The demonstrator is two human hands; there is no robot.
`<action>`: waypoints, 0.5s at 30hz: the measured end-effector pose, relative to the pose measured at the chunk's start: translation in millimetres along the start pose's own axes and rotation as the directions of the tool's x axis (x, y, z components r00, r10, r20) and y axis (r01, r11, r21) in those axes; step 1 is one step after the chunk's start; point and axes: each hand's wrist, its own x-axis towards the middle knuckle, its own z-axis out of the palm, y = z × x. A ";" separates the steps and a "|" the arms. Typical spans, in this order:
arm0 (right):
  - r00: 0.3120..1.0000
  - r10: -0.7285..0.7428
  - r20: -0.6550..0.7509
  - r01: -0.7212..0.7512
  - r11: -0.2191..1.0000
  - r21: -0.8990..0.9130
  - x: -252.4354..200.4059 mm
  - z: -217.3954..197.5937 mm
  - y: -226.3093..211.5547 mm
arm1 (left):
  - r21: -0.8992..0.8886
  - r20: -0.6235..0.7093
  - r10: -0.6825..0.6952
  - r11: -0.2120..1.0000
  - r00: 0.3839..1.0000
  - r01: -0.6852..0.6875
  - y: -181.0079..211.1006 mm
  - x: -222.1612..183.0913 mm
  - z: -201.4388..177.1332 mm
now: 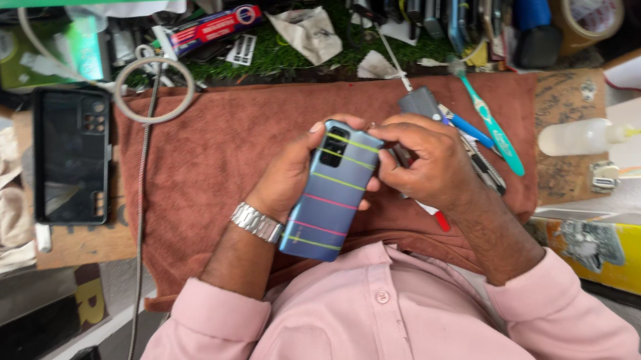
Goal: The person repairs a smartphone by applying adhesive to the camera module and reattaching it to the back cover. They then apply adhesive to the phone's frame, align the back cover, and secure it using multiple rubber bands. Finally, they inspect the assembled device.
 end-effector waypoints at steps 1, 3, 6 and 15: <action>0.998 0.054 -0.015 -0.053 0.998 0.019 -4.0 3.4 0.4 | -0.021 -0.008 0.026 0.999 1.000 -0.026 -1.5 1.5 0.5; 0.982 0.184 -0.032 -0.169 0.947 0.272 -11.5 20.1 -1.3 | -0.035 -0.074 0.101 0.994 0.992 -0.104 0.9 0.9 0.9; 0.925 0.361 0.118 -0.341 0.650 0.679 -27.2 40.1 -11.0 | 0.067 -0.235 0.268 0.964 0.934 -0.259 7.2 3.6 2.4; 0.914 0.325 0.242 -0.396 0.592 0.701 -36.1 50.3 -15.1 | 0.940 -0.151 0.835 0.288 0.528 -0.186 -0.2 3.1 41.6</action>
